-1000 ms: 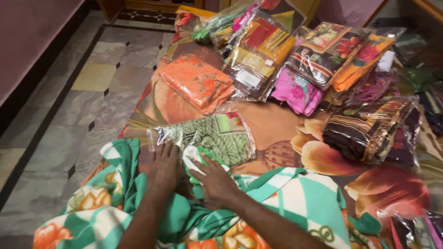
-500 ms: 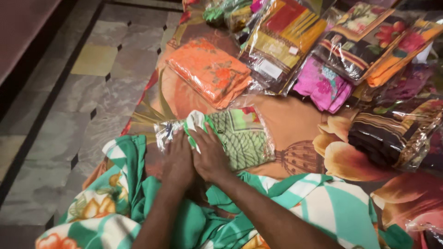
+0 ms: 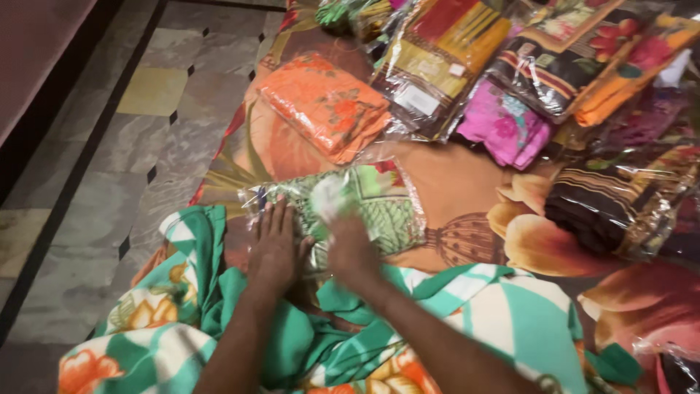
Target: The person wipes various packaged and unpackaged clothes with a cloth while organizing them on a bed.
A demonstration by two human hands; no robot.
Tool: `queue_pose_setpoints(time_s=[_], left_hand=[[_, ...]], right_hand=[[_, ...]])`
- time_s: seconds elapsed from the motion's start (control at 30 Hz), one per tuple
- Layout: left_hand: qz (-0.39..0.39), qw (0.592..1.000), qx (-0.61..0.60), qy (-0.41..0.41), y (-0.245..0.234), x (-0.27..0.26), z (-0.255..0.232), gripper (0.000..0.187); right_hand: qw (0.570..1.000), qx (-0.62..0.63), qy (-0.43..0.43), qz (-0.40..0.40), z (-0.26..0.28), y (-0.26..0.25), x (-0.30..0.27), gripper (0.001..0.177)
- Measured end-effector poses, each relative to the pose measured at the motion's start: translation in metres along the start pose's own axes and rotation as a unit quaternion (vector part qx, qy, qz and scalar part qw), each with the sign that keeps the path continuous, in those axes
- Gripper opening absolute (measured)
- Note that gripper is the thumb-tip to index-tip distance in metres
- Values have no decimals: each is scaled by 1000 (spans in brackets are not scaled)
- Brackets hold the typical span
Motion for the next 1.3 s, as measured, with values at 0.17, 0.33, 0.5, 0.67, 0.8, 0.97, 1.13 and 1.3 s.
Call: queue_pose_setpoints(time_s=[0.17,0.33,0.5,0.67,0.8,0.97,1.13,1.3], left_hand=[[1,998,50,24,4,-7,7,84],[-50,998,-12,40,-7,-11,1,85],[-74,996,2,45,-6,-17,1,78],[-71,997,5,41,-9,-23,13,76],[-110,993,-33,41,-19,-25,8,75],[-126,991,24,35,-28,-30,-6,70],[-212,964,-74,-142,-63,-44,20,86],[-154,900,-292,-284,-42,-47,72,66]], right_hand=[[990,11,-101,98,35,-8,-18,65],[993,-94,63,28,-86,-46,-21,63],[992,-15,116,38,-38,11,-33,54],[988,-30,-113,102,53,4,-36,63],[983,-80,-115,115,-28,-27,-30,60],[958,-173,102,206,-155,-109,-45,57],[978,-175,117,-9,-132,-152,-32,57],[987,-9,-23,158,13,-42,-20,75]])
Point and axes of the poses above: each hand's wrist, its own x-axis towards the middle knuckle, its own y-axis out of the palm, z = x × y, the point moved 10 cm from there along x, towards the middle knuckle, and after that the axes turned 8 degrees about -y, right-handed, at the moved point
